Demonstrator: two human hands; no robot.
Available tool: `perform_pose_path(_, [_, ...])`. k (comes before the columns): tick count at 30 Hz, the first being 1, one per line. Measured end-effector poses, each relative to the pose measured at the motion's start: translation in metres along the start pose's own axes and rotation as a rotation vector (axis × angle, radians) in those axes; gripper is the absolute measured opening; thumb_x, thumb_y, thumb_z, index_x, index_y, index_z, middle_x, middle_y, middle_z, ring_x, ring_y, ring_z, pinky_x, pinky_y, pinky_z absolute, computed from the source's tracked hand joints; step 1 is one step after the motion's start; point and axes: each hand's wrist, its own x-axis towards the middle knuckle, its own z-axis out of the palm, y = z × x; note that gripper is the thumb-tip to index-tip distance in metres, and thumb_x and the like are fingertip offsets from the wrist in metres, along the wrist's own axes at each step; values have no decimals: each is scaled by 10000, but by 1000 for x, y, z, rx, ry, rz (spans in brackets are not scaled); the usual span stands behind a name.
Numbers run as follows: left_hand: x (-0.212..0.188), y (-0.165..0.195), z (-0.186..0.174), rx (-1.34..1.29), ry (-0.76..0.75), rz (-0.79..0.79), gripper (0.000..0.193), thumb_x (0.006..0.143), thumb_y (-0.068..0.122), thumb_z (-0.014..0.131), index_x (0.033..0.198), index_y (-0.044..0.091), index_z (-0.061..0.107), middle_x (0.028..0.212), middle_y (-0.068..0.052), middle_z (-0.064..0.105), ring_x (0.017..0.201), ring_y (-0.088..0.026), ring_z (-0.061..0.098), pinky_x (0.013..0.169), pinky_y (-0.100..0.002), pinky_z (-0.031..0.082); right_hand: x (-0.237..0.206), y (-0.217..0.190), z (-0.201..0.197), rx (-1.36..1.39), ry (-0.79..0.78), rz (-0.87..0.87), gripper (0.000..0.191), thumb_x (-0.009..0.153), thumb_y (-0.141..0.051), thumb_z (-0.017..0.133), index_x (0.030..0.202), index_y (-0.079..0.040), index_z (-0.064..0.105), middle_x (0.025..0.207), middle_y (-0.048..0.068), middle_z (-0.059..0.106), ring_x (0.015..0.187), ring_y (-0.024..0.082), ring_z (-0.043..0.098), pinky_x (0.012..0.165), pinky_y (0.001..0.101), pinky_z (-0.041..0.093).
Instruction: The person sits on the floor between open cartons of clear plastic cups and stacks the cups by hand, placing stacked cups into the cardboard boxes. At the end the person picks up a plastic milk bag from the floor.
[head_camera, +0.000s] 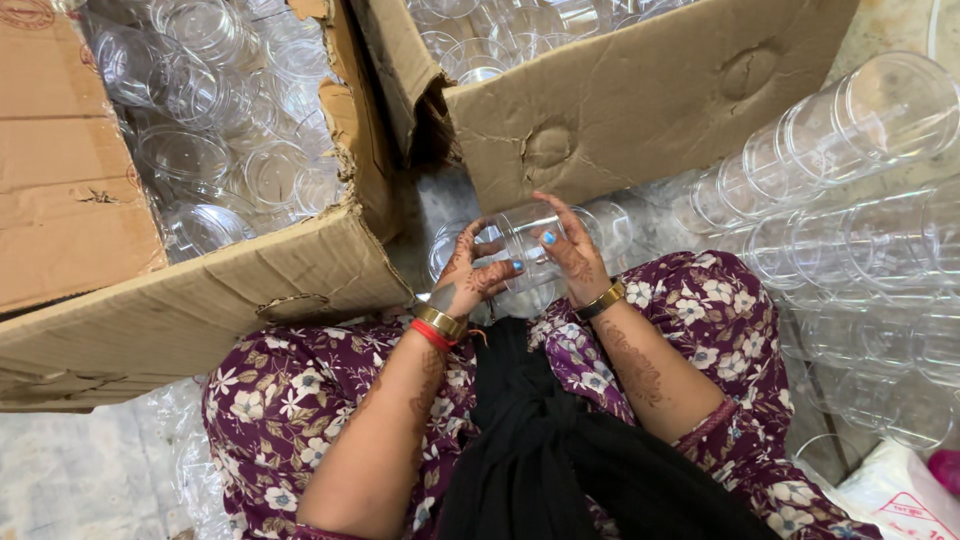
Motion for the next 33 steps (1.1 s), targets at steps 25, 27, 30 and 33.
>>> perform_pose_path(25, [-5, 26, 18, 260, 42, 75, 1086, 694, 228, 842, 1601, 118, 255, 1482, -231, 504, 1294, -361, 602, 982, -465, 574, 5, -1, -1, 21, 81, 35, 724, 970, -376, 747, 1591, -109, 487, 1331, 54, 586, 1110, 125, 536, 974, 269, 439])
perform_pose_path(27, [-5, 25, 19, 228, 52, 90, 1081, 695, 214, 847, 1592, 120, 252, 1478, -226, 500, 1290, -347, 593, 971, -464, 583, 6, -4, 0, -22, 71, 32, 722, 973, -381, 741, 1594, -112, 488, 1331, 51, 590, 1094, 114, 530, 942, 258, 443])
perform_pose_path(30, [-4, 22, 19, 187, 49, 104, 1073, 698, 194, 847, 1588, 118, 254, 1470, -224, 500, 1283, -345, 593, 961, -461, 593, 6, -9, 2, -87, 59, 12, 696, 950, -402, 710, 1545, -125, 479, 1408, 14, 583, 1143, 89, 552, 936, 251, 473])
perform_pose_path(33, [-3, 20, 18, 157, 43, 109, 1078, 698, 191, 854, 1588, 118, 251, 1462, -221, 500, 1285, -343, 590, 958, -456, 597, 7, -10, 3, -86, 61, 4, 675, 958, -386, 700, 1538, -122, 478, 1440, 4, 570, 1179, 85, 550, 965, 254, 473])
